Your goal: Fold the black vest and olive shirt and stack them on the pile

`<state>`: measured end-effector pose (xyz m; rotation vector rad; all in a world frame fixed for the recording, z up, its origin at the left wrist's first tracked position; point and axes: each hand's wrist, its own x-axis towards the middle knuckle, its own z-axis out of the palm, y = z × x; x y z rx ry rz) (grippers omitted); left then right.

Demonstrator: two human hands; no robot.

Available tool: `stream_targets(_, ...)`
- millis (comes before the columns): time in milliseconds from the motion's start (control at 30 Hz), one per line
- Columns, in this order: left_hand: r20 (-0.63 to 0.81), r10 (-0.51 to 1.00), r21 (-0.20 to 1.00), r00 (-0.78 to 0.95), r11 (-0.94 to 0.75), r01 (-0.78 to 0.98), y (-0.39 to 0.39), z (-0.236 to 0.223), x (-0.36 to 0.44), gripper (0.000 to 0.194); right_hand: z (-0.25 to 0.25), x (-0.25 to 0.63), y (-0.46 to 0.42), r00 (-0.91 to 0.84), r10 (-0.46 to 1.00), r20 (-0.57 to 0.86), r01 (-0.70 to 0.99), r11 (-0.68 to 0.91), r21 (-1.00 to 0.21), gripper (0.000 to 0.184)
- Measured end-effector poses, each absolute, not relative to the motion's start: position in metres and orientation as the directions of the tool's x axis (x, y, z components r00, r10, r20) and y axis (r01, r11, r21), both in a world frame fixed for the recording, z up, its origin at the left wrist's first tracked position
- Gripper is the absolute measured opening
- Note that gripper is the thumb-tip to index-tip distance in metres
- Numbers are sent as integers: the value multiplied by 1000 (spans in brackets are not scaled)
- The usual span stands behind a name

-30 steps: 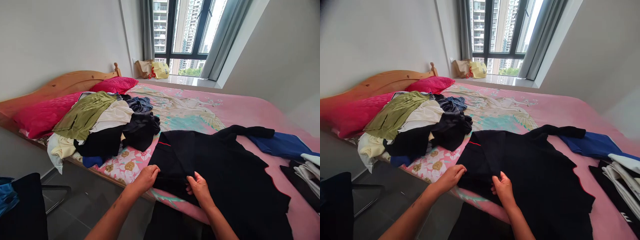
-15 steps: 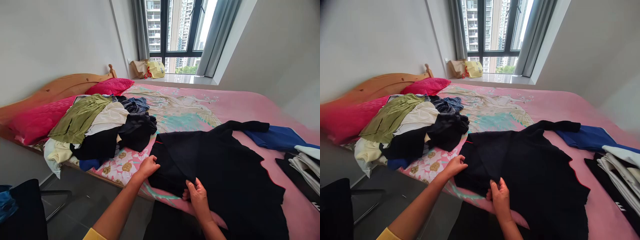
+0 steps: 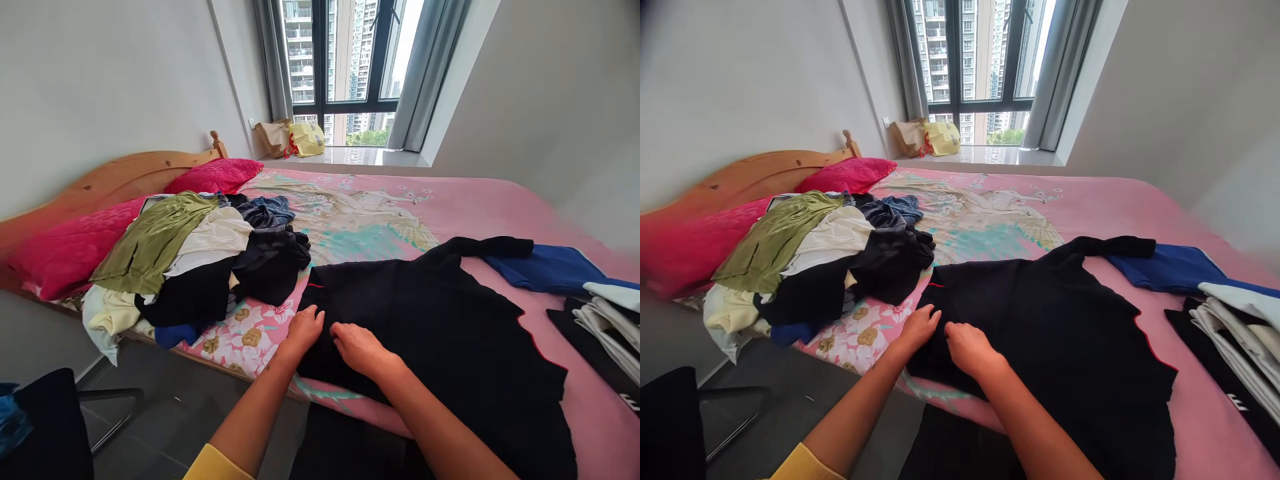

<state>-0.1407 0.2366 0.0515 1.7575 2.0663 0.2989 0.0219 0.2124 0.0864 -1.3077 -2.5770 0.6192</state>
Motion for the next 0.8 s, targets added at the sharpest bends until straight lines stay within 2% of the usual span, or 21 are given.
stream_targets(100, -142, 980, 407, -137, 184, 895, 234, 42, -144, 30, 76, 37, 209, -582, 790, -192, 806, 530, -264, 20)
stream_targets(233, -126, 985, 439, -119, 162, 884, 236, 36, -150, 32, 93, 51, 196, -543, 799, -259, 840, 518, -164, 28)
stream_targets(300, -129, 986, 462, -104, 153, 874, 239, 37, -152, 35, 102, 46, 193, -591, 787, -180, 806, 562, -188, 22)
stream_targets(367, -139, 986, 481, -93, 149, 864, 242, 39, -153, 39, 102, 39, 192, -686, 721, -96, 714, 643, -277, 19)
stream_targets(433, -149, 984, 495, -94, 157, 855, 244, 39, -154, 40, 96, 35, 194, -733, 672, -108, 660, 663, -353, 25)
stream_targets(533, -142, 983, 517, -116, 173, 838, 245, 38, -154, 39, 83, 37, 200, -615, 740, -274, 781, 524, -338, 27)
stream_targets(600, -128, 984, 542, -122, 172, 822, 245, 36, -155, 39, 78, 40, 205, -499, 809, -311, 860, 418, -294, 29)
stream_targets(700, -112, 989, 588, -101, 148, 795, 241, 34, -157, 34, 75, 40, 214, -407, 887, -218, 897, 343, -279, 37)
stream_targets(800, -89, 991, 606, -102, 135, 784, 234, 34, -159, 25, 68, 37, 228, -361, 926, -113, 890, 306, -338, 48)
